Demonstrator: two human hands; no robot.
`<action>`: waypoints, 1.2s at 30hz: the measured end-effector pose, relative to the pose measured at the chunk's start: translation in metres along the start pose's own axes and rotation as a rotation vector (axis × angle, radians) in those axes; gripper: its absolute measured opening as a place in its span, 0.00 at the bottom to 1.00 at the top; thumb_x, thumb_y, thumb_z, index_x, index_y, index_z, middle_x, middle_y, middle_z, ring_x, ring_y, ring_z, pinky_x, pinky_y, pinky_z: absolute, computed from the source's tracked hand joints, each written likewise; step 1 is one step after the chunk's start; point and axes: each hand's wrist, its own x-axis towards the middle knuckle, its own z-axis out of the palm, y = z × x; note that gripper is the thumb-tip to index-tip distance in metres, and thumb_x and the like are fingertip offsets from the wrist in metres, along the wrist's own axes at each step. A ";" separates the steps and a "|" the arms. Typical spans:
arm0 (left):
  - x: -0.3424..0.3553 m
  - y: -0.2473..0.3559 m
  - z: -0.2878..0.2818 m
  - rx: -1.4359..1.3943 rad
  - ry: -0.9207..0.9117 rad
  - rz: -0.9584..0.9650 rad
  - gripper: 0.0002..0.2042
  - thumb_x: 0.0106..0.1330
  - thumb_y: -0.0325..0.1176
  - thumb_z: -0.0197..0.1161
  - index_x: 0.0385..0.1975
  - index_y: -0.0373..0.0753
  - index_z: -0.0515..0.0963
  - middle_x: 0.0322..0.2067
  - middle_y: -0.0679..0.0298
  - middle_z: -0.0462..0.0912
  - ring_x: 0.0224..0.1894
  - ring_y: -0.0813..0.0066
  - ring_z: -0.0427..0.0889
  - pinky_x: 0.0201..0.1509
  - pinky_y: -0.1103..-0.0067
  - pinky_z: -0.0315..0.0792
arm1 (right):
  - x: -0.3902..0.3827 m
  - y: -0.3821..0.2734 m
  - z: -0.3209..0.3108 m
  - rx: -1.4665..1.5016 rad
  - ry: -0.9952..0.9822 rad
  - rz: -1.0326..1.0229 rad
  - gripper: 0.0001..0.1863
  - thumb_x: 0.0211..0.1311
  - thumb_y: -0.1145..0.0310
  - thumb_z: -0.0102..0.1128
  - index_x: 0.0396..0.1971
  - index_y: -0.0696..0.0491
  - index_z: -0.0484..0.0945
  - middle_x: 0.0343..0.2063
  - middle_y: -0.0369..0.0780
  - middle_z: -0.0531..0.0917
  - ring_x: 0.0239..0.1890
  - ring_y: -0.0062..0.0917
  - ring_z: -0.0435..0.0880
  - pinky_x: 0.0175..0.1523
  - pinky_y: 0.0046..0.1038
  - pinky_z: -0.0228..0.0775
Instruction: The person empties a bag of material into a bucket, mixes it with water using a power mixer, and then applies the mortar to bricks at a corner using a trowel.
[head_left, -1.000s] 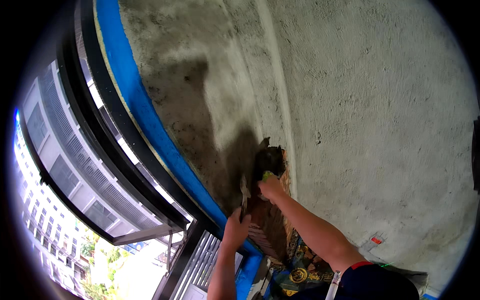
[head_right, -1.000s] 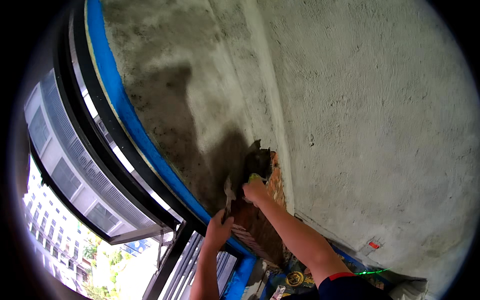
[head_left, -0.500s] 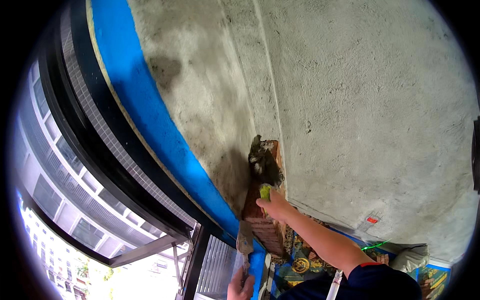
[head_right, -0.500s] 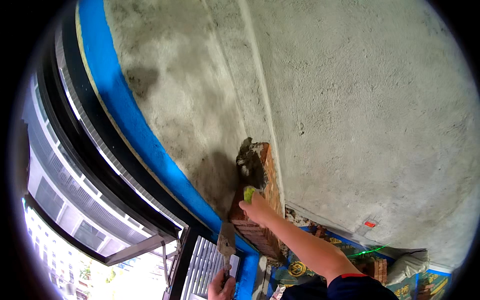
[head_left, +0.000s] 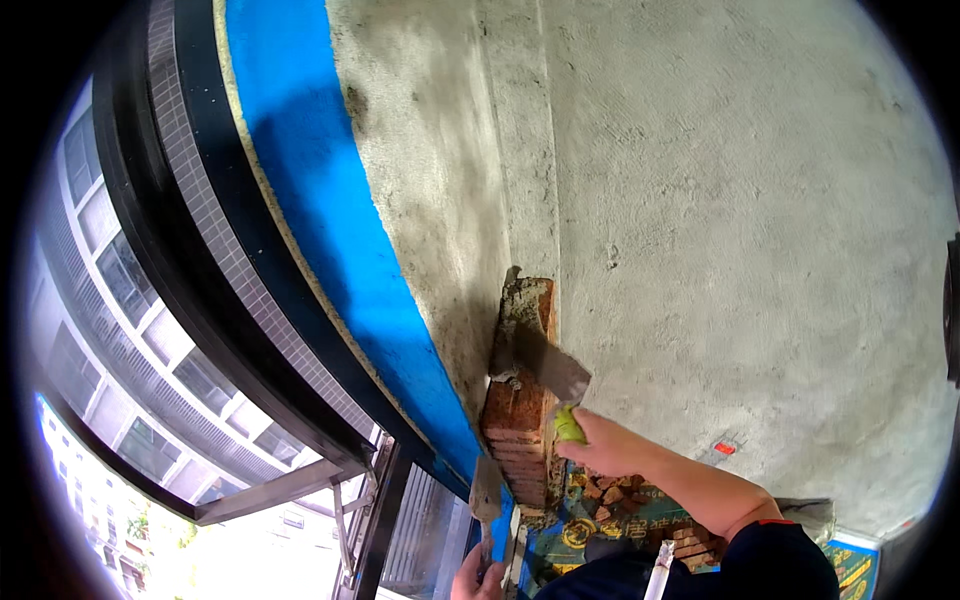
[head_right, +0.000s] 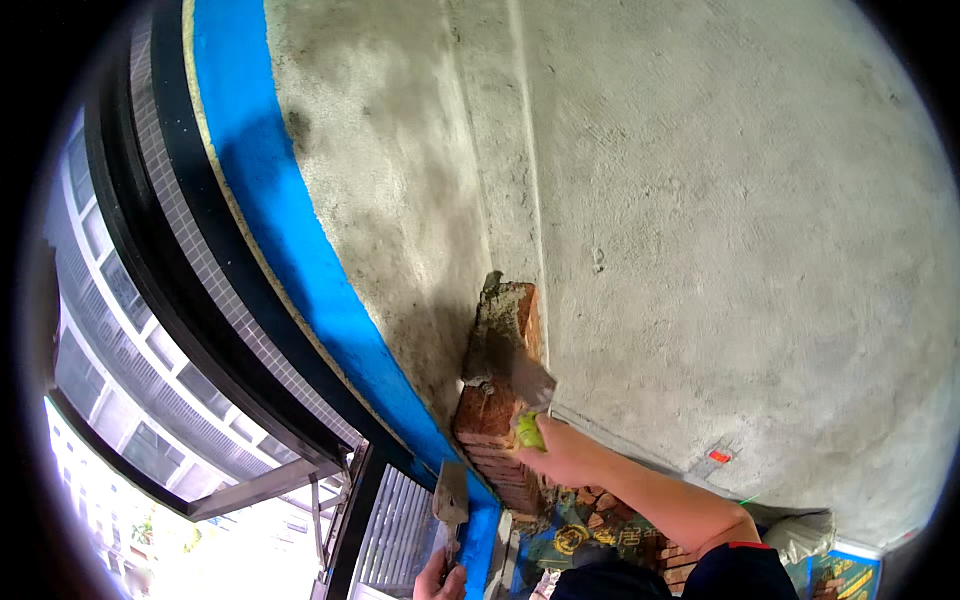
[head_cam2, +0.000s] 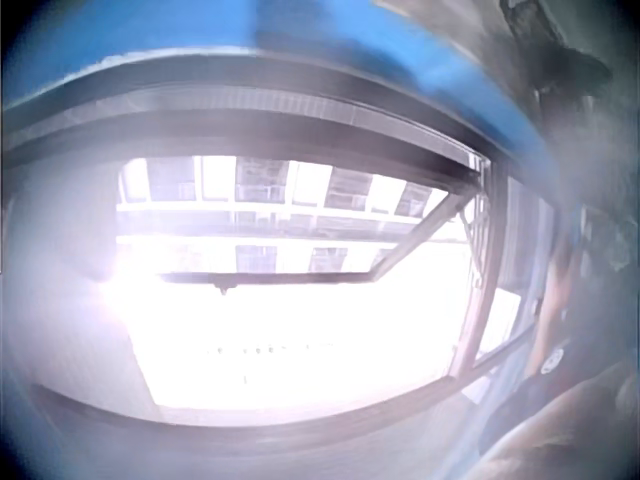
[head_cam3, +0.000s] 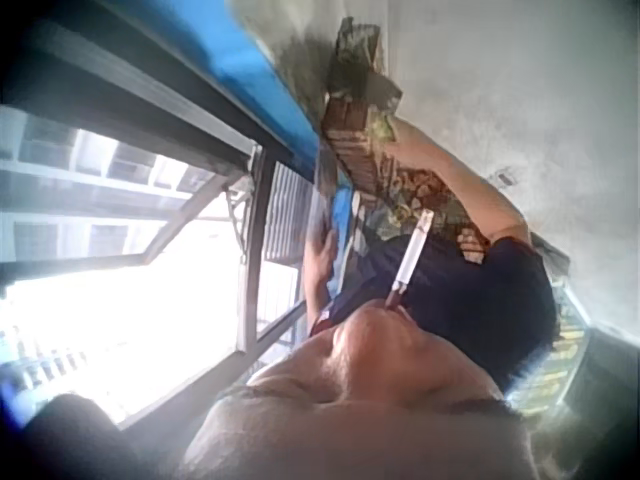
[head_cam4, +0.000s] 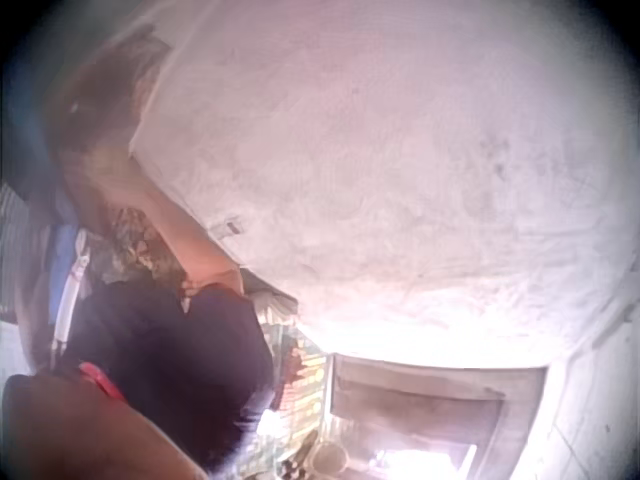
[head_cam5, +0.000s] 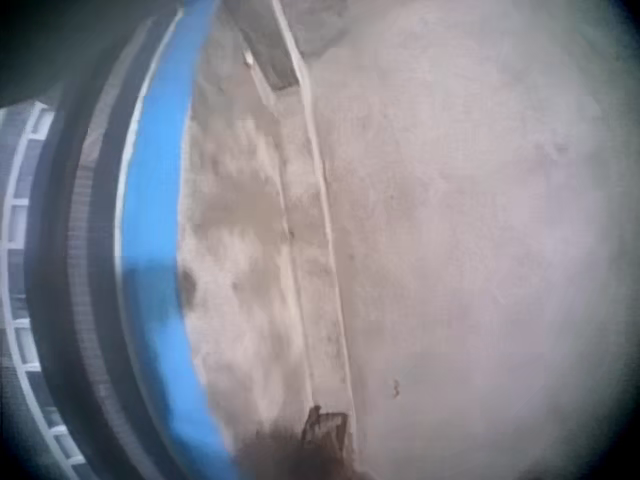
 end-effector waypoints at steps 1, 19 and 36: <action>-0.005 0.011 0.000 -0.042 -0.008 -0.018 0.22 0.67 0.28 0.52 0.62 0.37 0.67 0.22 0.76 0.67 0.19 0.89 0.60 0.21 0.86 0.56 | -0.001 -0.003 -0.007 0.007 0.019 0.030 0.32 0.66 0.55 0.54 0.53 0.70 0.59 0.37 0.54 0.78 0.26 0.31 0.82 0.34 0.34 0.73; -0.017 0.018 0.091 -0.244 0.411 -0.218 0.09 0.67 0.33 0.55 0.39 0.35 0.75 0.20 0.74 0.70 0.21 0.86 0.65 0.22 0.83 0.58 | 0.120 0.035 -0.185 0.109 0.020 -0.039 0.21 0.61 0.65 0.55 0.50 0.61 0.67 0.25 0.40 0.75 0.23 0.23 0.75 0.25 0.30 0.72; -0.010 0.080 0.178 -0.574 0.537 -0.341 0.16 0.69 0.30 0.52 0.55 0.35 0.69 0.19 0.74 0.65 0.18 0.87 0.62 0.20 0.87 0.57 | 0.078 0.043 -0.176 -0.142 -0.493 -0.122 0.24 0.63 0.64 0.60 0.52 0.63 0.67 0.20 0.38 0.76 0.21 0.19 0.76 0.25 0.26 0.70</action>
